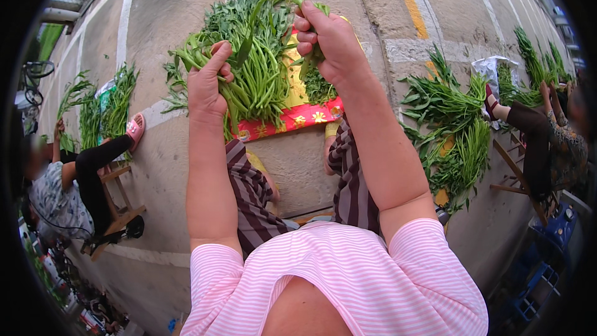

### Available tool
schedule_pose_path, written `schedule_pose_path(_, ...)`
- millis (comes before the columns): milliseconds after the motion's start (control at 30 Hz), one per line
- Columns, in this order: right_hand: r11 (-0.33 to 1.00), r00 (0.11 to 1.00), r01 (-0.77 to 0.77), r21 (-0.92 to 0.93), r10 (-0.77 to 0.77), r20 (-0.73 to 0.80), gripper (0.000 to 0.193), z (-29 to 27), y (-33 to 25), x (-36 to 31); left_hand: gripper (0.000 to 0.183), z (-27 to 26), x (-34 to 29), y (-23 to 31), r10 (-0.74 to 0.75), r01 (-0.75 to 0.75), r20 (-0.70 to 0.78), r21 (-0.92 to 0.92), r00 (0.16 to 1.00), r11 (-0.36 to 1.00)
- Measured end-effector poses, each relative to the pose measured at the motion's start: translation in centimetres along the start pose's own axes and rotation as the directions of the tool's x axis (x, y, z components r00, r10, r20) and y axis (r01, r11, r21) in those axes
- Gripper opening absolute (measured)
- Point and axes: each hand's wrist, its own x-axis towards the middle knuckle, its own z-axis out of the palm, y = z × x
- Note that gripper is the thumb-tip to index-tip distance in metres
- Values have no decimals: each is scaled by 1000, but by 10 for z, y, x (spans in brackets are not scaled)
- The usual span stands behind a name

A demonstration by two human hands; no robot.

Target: The person is sorting bunches of green leafy vegetables by hand, snapping off the lower stems and placing the prepared greens onto a yellow and red mat on the pavement.

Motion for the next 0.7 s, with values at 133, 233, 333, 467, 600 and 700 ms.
schedule_pose_path(133, 1000, 1000, 20, -1, -20, -11, 24, 4, -2, -1, 18, 13, -8, -13, -43, 37, 90, 67, 995, 997)
schedule_pose_path(233, 1000, 1000, 7, -6, -7, -1, 23, 5, -1, -2, 17, 20, -13, -16, -115, 111, 113, 42, 987, 993)
schedule_pose_path(333, 1000, 1000, 10, 15, -11, 15, 23, -1, 2, 2, 26, 23, -16, -13, -147, 143, 196, 32, 970, 989)
schedule_pose_path(467, 1000, 1000, -8, -14, 8, -11, 21, 4, 2, 0, 31, 16, -11, -13, -191, 208, 301, -25, 934, 978)
schedule_pose_path(600, 995, 999, 18, -97, -15, 30, 23, 7, 7, 0, 31, 17, -11, -12, -227, 260, 294, -76, 928, 963)
schedule_pose_path(700, 989, 999, -35, -142, 38, 13, 21, 12, 12, -2, 31, 26, -17, -8, -233, 280, 262, -159, 937, 947)
